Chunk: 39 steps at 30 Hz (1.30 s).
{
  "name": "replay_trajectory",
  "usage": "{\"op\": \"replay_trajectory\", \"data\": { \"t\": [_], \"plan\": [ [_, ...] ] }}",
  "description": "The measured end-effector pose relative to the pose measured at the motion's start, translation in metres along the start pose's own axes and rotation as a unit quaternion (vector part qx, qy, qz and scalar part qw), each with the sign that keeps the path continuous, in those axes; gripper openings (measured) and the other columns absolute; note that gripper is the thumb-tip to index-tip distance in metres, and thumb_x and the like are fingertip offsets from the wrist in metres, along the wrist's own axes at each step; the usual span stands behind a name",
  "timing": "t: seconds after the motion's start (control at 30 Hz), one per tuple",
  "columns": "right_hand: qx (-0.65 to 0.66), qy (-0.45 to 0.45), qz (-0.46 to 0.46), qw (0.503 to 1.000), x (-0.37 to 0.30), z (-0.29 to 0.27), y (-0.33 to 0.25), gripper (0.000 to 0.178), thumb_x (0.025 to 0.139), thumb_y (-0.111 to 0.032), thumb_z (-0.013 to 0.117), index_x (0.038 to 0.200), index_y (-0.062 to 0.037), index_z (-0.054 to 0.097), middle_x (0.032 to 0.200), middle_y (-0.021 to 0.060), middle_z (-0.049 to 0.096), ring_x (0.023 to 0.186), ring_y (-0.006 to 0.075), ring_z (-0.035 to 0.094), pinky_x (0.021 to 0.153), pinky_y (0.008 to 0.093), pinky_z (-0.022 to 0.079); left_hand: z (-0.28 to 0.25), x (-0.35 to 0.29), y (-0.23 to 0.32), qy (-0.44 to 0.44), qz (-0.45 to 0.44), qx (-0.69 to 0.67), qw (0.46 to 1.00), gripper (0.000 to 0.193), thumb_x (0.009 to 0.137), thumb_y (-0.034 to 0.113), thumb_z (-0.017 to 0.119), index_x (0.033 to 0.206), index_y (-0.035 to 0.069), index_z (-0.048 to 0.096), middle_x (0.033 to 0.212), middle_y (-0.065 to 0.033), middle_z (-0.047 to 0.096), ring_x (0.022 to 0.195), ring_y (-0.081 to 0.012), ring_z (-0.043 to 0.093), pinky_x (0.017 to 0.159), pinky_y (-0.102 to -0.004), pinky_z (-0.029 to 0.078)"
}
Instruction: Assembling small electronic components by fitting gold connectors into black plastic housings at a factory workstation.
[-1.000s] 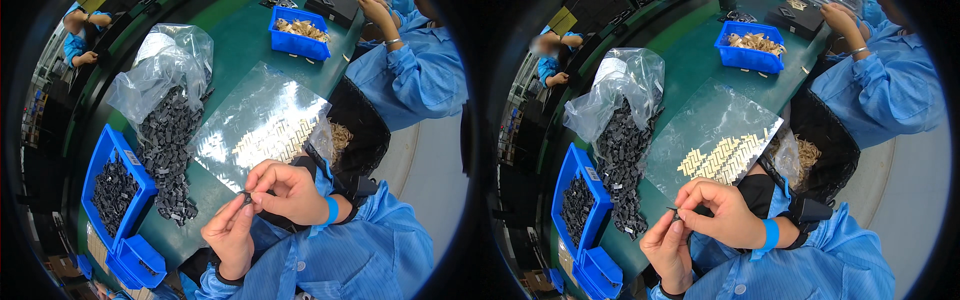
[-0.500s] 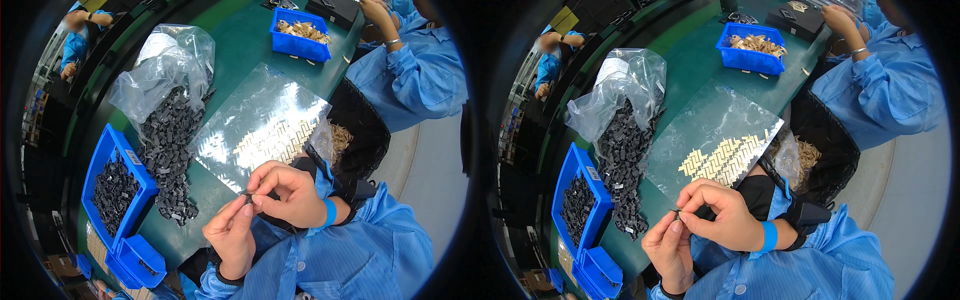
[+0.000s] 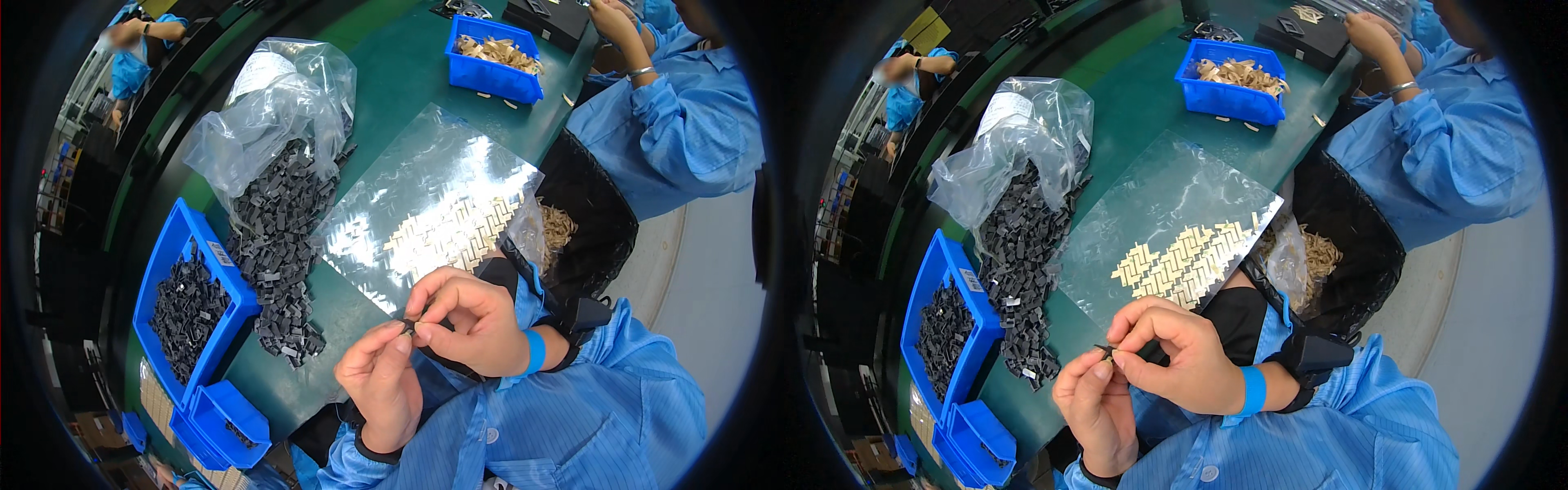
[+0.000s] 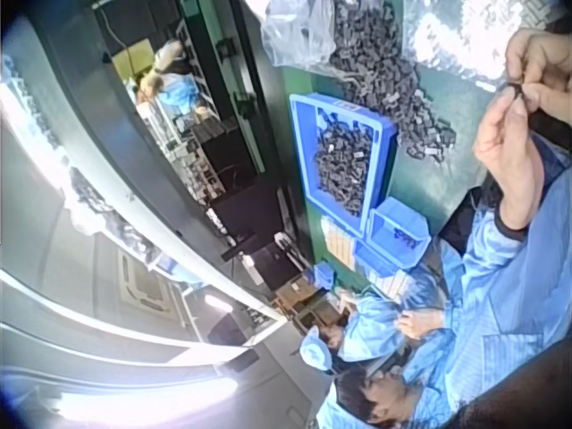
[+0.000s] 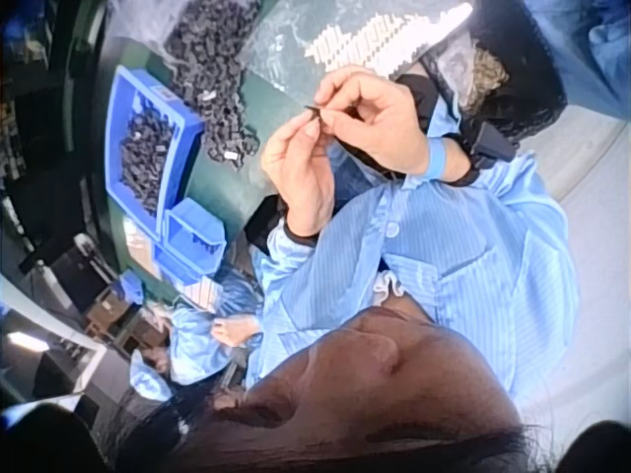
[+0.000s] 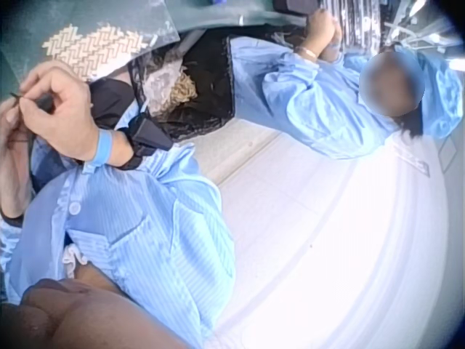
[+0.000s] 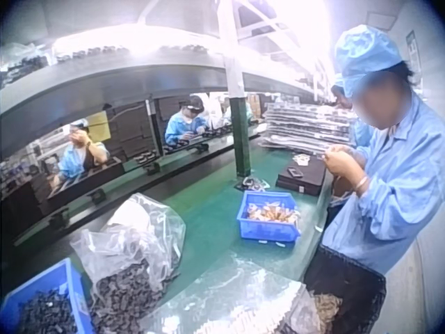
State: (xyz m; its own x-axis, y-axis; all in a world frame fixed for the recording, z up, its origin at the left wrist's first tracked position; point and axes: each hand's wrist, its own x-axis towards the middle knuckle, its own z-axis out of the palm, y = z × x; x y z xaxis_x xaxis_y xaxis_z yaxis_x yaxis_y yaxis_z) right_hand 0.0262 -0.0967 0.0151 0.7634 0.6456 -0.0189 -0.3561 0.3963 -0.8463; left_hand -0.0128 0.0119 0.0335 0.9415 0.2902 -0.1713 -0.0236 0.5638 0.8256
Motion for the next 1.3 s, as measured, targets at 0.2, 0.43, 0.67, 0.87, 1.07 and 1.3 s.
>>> {"op": "replay_trajectory", "data": {
  "t": [0.2,0.43,0.67,0.87,1.07,1.3],
  "plan": [
    [0.005,-0.007,0.002,1.0,0.003,-0.005,0.0,0.012,0.08,-0.01,0.063,0.083,-0.0001,0.057,0.076,0.0013,0.056,0.07,0.0068,0.051,0.066,0.0199,0.041,0.001,0.001,0.0,0.008,-0.013,-0.013,1.0,0.013,0.077,-0.002,0.055,0.089,-0.003,0.059,0.085,-0.0131,0.062,0.077,-0.0193,0.061,0.073,-0.0296,0.051],
    [0.009,-0.015,0.002,1.0,0.006,-0.013,-0.002,0.012,0.079,-0.01,0.064,0.083,-0.0001,0.057,0.076,0.0013,0.056,0.07,0.0067,0.052,0.066,0.0197,0.041,-0.003,0.001,-0.002,-0.018,0.029,0.024,0.999,0.015,0.077,-0.003,0.055,0.092,-0.003,0.059,0.088,-0.0141,0.062,0.078,-0.019,0.061,0.072,-0.0289,0.051],
    [0.011,-0.02,-0.004,1.0,0.008,-0.021,-0.019,0.012,0.079,-0.01,0.064,0.082,-0.0001,0.057,0.075,0.0013,0.056,0.069,0.0067,0.052,0.065,0.0195,0.041,-0.007,0.002,0.001,-0.083,0.051,0.044,0.994,0.018,0.079,0.0,0.059,0.096,-0.004,0.057,0.092,-0.0172,0.062,0.078,-0.0206,0.062,0.072,-0.0313,0.051],
    [0.054,-0.039,0.042,0.997,0.005,-0.029,-0.034,0.012,0.079,-0.01,0.064,0.082,0.0002,0.058,0.072,0.0009,0.055,0.067,0.0062,0.051,0.064,0.0187,0.041,-0.016,0.007,0.0,-0.128,-0.024,0.039,0.991,0.027,0.078,-0.003,0.06,0.104,-0.006,0.055,0.091,-0.0185,0.062,0.078,-0.0215,0.063,0.072,-0.0288,0.052],
    [-0.149,-0.054,0.016,0.987,0.009,-0.035,-0.031,0.013,0.076,-0.009,0.061,0.07,-0.0023,0.052,0.058,-0.0031,0.048,0.054,0.0028,0.042,0.047,0.0189,0.033,-0.005,0.009,0.013,-0.168,0.051,0.231,0.957,0.034,0.078,-0.01,0.056,0.112,-0.011,0.05,0.094,-0.0189,0.062,0.084,-0.0193,0.062,0.076,-0.0264,0.049],
    [-0.194,-0.074,0.007,0.978,0.013,-0.033,-0.036,0.017,0.078,-0.013,0.06,0.068,-0.0039,0.05,0.054,-0.0043,0.045,0.051,0.0019,0.039,0.045,0.0186,0.03,-0.006,0.004,0.013,-0.17,0.092,0.31,0.931,0.034,0.077,-0.011,0.057,0.11,-0.007,0.054,0.094,-0.0196,0.062,0.082,-0.02,0.063,0.072,-0.0266,0.051]
  ]
}}
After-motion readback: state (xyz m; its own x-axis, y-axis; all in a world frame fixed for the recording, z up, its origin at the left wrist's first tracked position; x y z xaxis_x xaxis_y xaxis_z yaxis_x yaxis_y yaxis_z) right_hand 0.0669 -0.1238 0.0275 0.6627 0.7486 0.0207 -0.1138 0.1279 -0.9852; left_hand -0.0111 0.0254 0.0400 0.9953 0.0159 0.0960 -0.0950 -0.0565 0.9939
